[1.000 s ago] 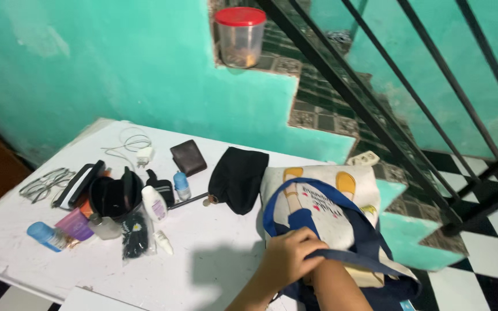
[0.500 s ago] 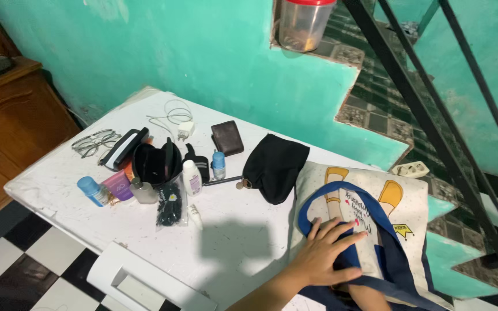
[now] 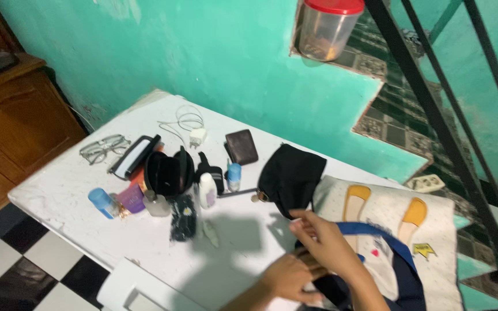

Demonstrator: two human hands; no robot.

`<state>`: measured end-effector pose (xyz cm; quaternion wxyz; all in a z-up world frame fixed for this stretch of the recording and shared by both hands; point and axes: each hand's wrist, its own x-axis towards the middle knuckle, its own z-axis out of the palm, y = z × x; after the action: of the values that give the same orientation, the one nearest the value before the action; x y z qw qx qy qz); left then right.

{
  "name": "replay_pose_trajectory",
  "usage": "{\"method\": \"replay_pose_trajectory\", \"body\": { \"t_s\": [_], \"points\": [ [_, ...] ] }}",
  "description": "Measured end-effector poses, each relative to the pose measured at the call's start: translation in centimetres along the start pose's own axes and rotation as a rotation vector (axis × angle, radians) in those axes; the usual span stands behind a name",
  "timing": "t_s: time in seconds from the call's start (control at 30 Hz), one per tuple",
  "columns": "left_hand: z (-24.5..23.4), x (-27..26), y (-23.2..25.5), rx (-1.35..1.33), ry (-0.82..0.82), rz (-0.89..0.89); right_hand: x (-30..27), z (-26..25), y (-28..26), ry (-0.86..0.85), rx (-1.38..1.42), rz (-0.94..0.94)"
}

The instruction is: The person packs a tote bag at a table: they place a phone, wallet, pouches, and bottles into a black pouch and the tote bag, zip the pouch, and arrange items inside the bag. They handle each item one at a time, moving some aside to reach others.

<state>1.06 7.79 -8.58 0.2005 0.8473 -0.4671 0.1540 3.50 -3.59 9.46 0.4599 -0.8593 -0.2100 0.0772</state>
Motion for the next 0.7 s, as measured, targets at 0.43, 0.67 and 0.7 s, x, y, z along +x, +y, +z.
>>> {"method": "replay_pose_trajectory", "body": {
  "t_s": [0.43,0.67,0.7],
  "points": [
    [-2.9,-5.3,-5.1,-0.33,0.113,-0.086,36.7,14.1,12.8,0.073,-0.383,0.309],
    [-3.5,-6.6,-6.5,-0.374,0.117,-0.109,35.9,15.9,10.0,0.295,-0.433,0.412],
    [-3.5,-6.6,-6.2,-0.383,0.115,-0.107,35.5,15.8,9.4,0.306,-0.375,0.348]
  ]
}}
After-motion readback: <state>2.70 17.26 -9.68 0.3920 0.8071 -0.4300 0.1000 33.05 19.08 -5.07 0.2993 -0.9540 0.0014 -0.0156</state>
